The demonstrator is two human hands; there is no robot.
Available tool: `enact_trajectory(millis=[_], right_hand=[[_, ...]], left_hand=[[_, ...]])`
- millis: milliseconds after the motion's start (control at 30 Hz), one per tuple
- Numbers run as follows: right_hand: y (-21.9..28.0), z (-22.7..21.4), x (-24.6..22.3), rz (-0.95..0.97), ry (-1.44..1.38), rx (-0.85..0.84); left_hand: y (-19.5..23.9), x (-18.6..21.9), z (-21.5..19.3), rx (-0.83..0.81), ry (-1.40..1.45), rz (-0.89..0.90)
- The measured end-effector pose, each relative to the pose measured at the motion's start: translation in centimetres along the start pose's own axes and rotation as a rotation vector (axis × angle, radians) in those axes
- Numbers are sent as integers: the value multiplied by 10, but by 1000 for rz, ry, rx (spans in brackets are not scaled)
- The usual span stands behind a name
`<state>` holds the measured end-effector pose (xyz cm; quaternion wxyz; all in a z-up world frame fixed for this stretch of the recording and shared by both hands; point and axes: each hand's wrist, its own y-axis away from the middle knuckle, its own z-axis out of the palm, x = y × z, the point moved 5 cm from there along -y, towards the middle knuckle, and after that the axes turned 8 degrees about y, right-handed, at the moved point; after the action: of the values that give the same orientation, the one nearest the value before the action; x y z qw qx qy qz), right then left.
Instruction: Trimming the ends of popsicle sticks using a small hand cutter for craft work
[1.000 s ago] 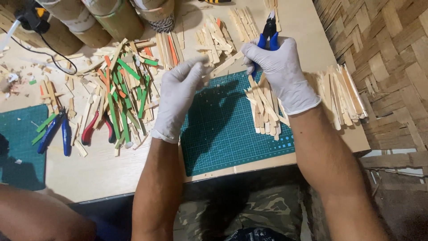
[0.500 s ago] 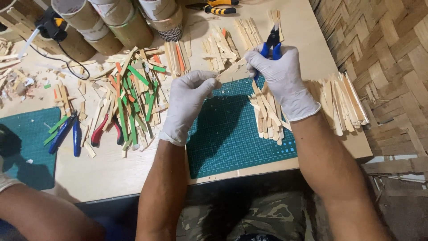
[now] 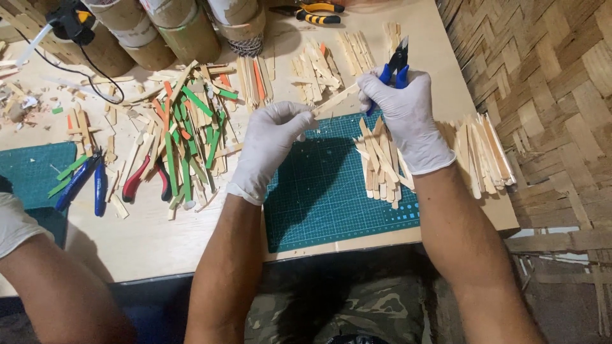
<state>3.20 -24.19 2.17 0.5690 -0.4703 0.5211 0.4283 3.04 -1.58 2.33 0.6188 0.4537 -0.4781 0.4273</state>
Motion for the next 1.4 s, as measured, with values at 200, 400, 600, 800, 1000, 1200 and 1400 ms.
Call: enact_trajectory(millis=[200,400,600,800,1000,1200,1400], right_hand=[[-1,3,-5,52,126,210],[1,10,2,17,60,232],[7,31,-8,-111,388,134],[39,61,-9,-26,862,-94],[46,66,-15,-24,1210,-111],[42,58,0,74,1283,-118],[43,60,3,78,1291,-148]], left_hand=[[-9,-15,3,57,-175,7],[-9,-16,5,99,-104,16],[-14,-19,-6,187,121,27],[-9,-9,-6,112,245,55],[-13,-17,-2,109,352,12],[-4,-6,1,105,324,-6],[-4,-8,0,121,341,-20]])
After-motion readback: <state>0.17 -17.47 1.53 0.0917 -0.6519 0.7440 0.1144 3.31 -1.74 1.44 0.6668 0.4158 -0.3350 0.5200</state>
